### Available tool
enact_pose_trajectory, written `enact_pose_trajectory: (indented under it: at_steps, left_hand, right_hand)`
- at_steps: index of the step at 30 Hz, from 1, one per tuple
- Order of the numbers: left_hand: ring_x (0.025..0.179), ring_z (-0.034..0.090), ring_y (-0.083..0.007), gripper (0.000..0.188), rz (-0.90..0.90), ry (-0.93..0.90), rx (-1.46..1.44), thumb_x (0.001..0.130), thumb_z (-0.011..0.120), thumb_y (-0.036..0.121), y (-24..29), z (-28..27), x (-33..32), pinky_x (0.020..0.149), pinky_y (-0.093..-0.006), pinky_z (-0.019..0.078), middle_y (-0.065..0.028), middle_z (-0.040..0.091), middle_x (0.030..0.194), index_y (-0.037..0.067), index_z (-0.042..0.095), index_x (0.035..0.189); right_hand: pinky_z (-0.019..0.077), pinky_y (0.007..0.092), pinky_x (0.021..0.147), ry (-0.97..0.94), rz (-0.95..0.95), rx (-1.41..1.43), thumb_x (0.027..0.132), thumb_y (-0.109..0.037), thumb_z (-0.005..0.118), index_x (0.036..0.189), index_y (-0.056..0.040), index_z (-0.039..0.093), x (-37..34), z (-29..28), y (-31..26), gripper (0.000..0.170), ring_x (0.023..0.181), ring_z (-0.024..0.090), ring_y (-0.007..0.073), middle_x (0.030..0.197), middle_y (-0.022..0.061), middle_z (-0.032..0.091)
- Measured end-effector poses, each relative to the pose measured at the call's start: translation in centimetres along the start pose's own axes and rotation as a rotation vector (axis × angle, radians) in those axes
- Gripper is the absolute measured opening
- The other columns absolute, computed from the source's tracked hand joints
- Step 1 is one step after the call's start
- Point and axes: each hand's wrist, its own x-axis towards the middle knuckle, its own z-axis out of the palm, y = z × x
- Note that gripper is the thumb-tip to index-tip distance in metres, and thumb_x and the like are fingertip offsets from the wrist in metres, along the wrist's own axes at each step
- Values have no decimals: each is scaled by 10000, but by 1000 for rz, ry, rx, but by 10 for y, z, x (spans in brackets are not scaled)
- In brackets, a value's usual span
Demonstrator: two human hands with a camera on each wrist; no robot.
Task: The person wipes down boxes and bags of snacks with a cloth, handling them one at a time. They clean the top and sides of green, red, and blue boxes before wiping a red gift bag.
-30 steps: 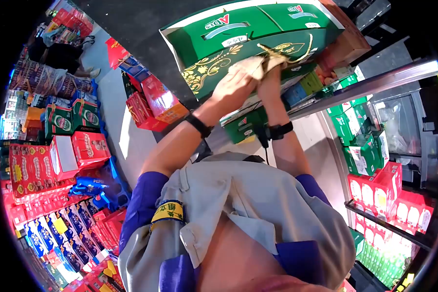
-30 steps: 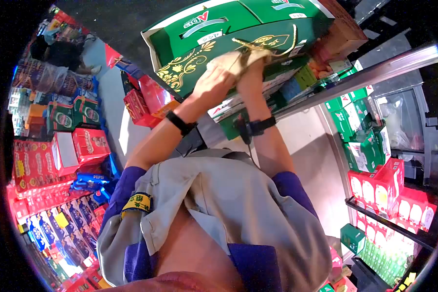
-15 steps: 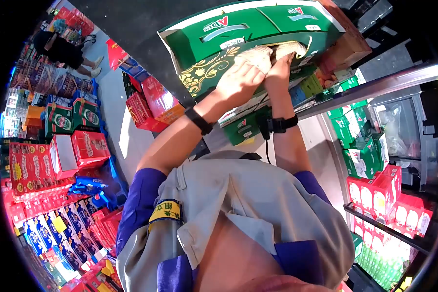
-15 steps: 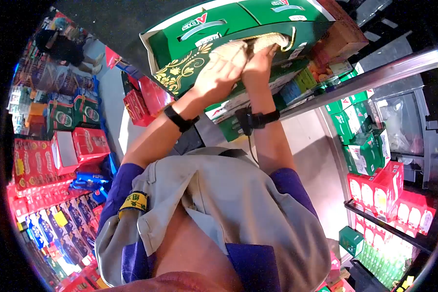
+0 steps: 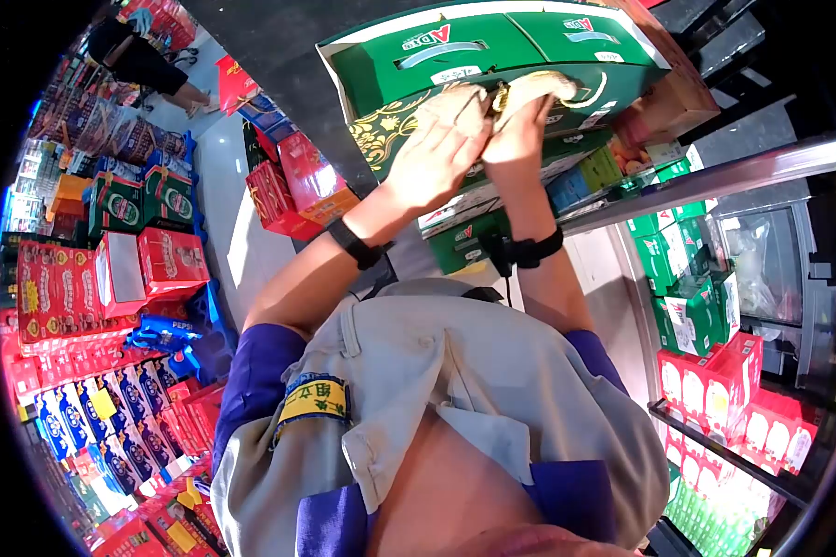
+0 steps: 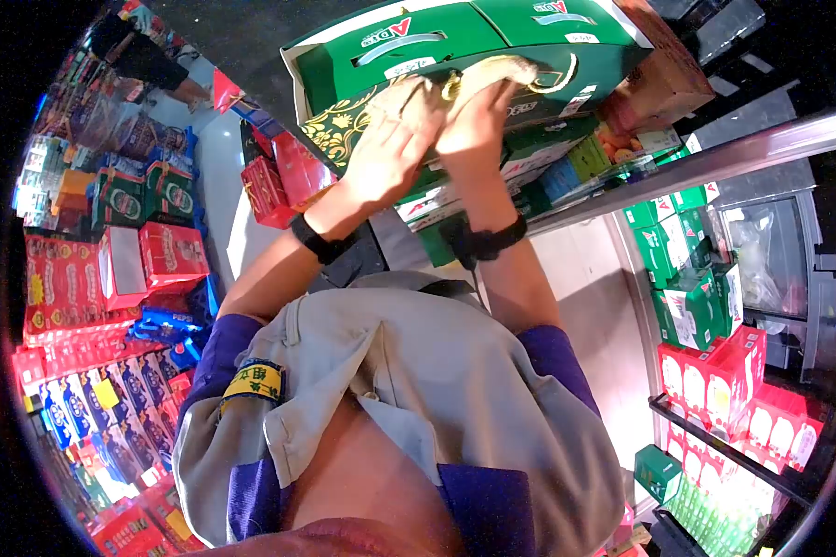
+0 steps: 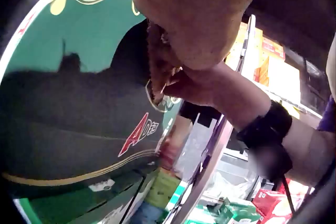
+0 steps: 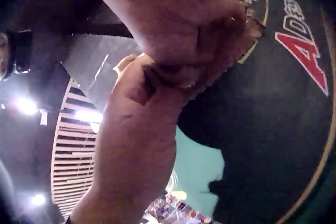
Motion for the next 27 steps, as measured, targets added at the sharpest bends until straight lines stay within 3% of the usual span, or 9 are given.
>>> enact_pose_trajectory:
  at_steps: [5,6,9,13,16,21,23,25,27]
  left_hand:
    - [1111,580,-293,463,28,51,-50,816,540,145,15,25,17,1040,-449,418,-126,624,1089,19,574,1259]
    - [1080,587,-288,462,19,-27,-89,810,548,138,16,30,11,1030,-448,425,-121,621,1059,17,576,1255]
    - [1013,602,-278,450,17,-58,-102,798,568,122,13,38,-11,1002,-445,443,-108,616,993,18,589,1236]
    - [963,624,-271,422,-5,-55,-24,781,604,122,0,31,-55,958,-431,471,-101,630,948,28,617,1192]
    - [1077,618,-277,521,-25,23,-9,790,615,144,-6,7,-50,968,-426,466,-132,629,1188,39,571,1298]
    - [1128,583,-274,598,11,68,-10,811,582,132,-2,0,-11,1003,-399,440,-155,554,1341,46,482,1394]
    - [1086,591,-266,563,22,12,-101,813,572,125,2,14,1,990,-398,445,-138,589,1248,39,504,1366]
    - [1049,593,-256,406,47,-151,-154,818,553,121,2,29,3,993,-391,444,-109,600,1070,21,596,1209]
    - [1006,592,-268,361,112,-71,-149,810,557,118,3,40,7,958,-391,461,-110,592,1020,30,619,1154]
  right_hand:
    - [232,420,1186,6,387,229,932,-144,556,1476,125,94,2,17,85,763,1414,282,417,1525,358,186]
    - [287,418,1147,-158,175,-276,979,-158,492,1461,94,171,-5,13,81,632,1342,391,348,1473,301,324]
    - [455,396,950,-293,271,469,934,-261,594,1215,11,484,-28,20,69,406,1085,558,256,1279,165,525]
    - [345,427,1088,-71,578,790,1003,-192,457,1425,80,212,-67,48,9,559,1260,433,323,1376,289,376]
    - [282,499,1117,-154,104,52,900,-118,547,1429,135,157,-58,35,-28,704,1292,325,543,1383,438,245]
    - [275,491,1126,-67,212,-78,883,-237,615,1421,143,168,-18,20,4,796,1283,371,510,1429,409,256]
    - [275,466,1124,378,803,1230,876,-259,638,1394,169,192,1,22,20,807,1240,420,456,1385,383,342]
    - [326,445,1095,-21,187,-144,909,-229,604,1362,159,262,-9,5,33,688,1199,465,398,1349,338,413]
    - [418,426,1014,-193,229,302,965,-152,517,1330,63,368,-28,40,145,450,1167,514,334,1351,219,460]
